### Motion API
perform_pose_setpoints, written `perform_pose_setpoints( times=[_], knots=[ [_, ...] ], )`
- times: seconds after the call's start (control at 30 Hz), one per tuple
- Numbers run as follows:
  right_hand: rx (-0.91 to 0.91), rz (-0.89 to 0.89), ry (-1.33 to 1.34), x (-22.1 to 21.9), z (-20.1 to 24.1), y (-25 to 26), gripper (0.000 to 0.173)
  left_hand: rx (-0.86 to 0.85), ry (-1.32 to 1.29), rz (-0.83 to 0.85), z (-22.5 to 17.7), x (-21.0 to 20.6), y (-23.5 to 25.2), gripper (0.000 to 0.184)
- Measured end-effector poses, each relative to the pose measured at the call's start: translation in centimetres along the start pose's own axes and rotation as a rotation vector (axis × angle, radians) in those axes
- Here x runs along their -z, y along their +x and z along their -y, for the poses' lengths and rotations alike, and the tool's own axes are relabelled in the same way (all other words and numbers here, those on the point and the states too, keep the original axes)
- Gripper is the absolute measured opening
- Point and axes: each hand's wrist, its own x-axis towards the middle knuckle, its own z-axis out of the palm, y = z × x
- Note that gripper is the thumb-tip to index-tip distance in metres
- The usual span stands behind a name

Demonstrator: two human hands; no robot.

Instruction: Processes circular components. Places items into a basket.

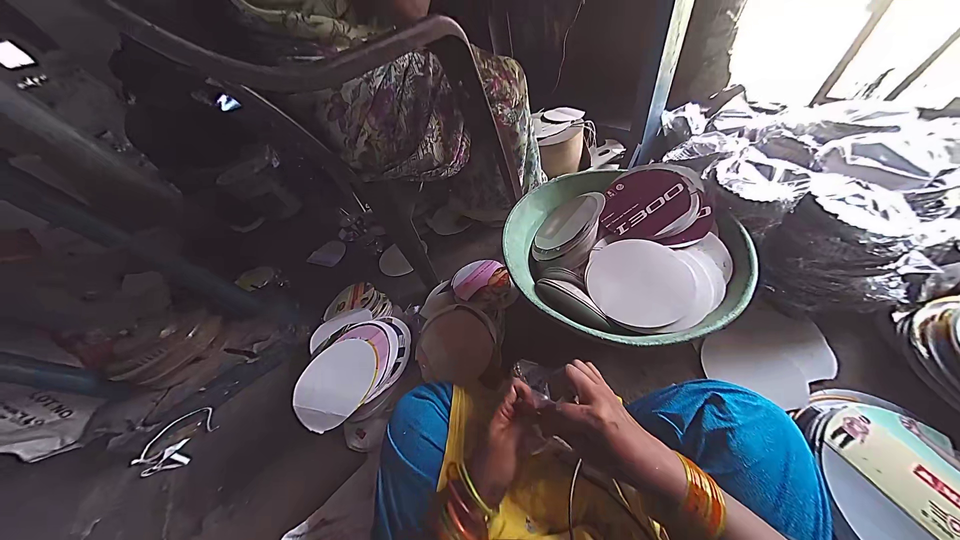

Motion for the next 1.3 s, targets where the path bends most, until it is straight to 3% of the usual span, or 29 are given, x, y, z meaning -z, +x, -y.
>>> perform_pose_setpoints(
  times=[0.13, 0.2, 0.27, 0.37, 0.53, 0.63, 0.73, 0.8, 0.93, 1.13, 1.2, 1.3],
  knots=[
    [-0.039, -0.042, 0.204, 0.1, -0.9, 0.0, 0.010, -0.053, 0.023, 0.098, 0.4, -0.2, -0.3, 0.012],
    [-0.070, -0.053, 0.360, 0.1, -1.6, -0.2, 0.011, -0.173, 0.204, 0.173, -0.1, 0.5, 0.0, 0.008],
    [-0.091, -0.029, 0.486, 0.2, -2.0, -0.3, 0.009, -0.272, 0.404, 0.254, -0.7, 1.2, 0.2, 0.019],
    [-0.129, -0.014, 0.464, -0.4, -1.4, -0.2, 0.003, -0.302, 0.659, 0.269, -2.0, 1.2, 0.0, 0.025],
    [-0.181, 0.006, 0.407, -1.6, -0.4, -0.3, 0.006, -0.407, 0.906, 0.161, -3.0, 0.6, -1.0, 0.018],
    [-0.238, -0.016, 0.456, -2.1, 0.0, -0.3, 0.007, -0.517, 0.979, -0.031, -2.6, 0.1, -1.3, 0.012],
    [-0.330, -0.004, 0.666, -2.3, -0.7, -0.5, 0.037, -0.559, 0.906, -0.209, -1.5, 0.4, -1.3, 0.018],
    [-0.411, 0.051, 0.769, -2.1, -1.1, -0.4, 0.050, -0.530, 0.838, -0.229, -1.2, 0.7, -1.4, 0.018],
    [-0.493, 0.177, 0.654, -1.8, -0.6, -0.3, 0.032, -0.471, 0.801, -0.237, -0.3, 0.9, -1.6, 0.014],
    [-0.424, 0.175, 0.256, -2.0, 0.6, 0.1, 0.015, -0.589, 0.983, -0.414, 0.8, 0.4, -1.6, 0.016],
    [-0.358, 0.046, 0.075, -3.2, 0.7, -0.4, 0.011, -0.502, 0.895, -0.459, 0.9, -0.1, -1.6, 0.017],
    [-0.088, -0.140, -0.177, -4.5, 0.1, -1.1, 0.003, -0.196, 0.530, -0.474, 0.3, -0.7, -1.1, 0.007]
  ],
)
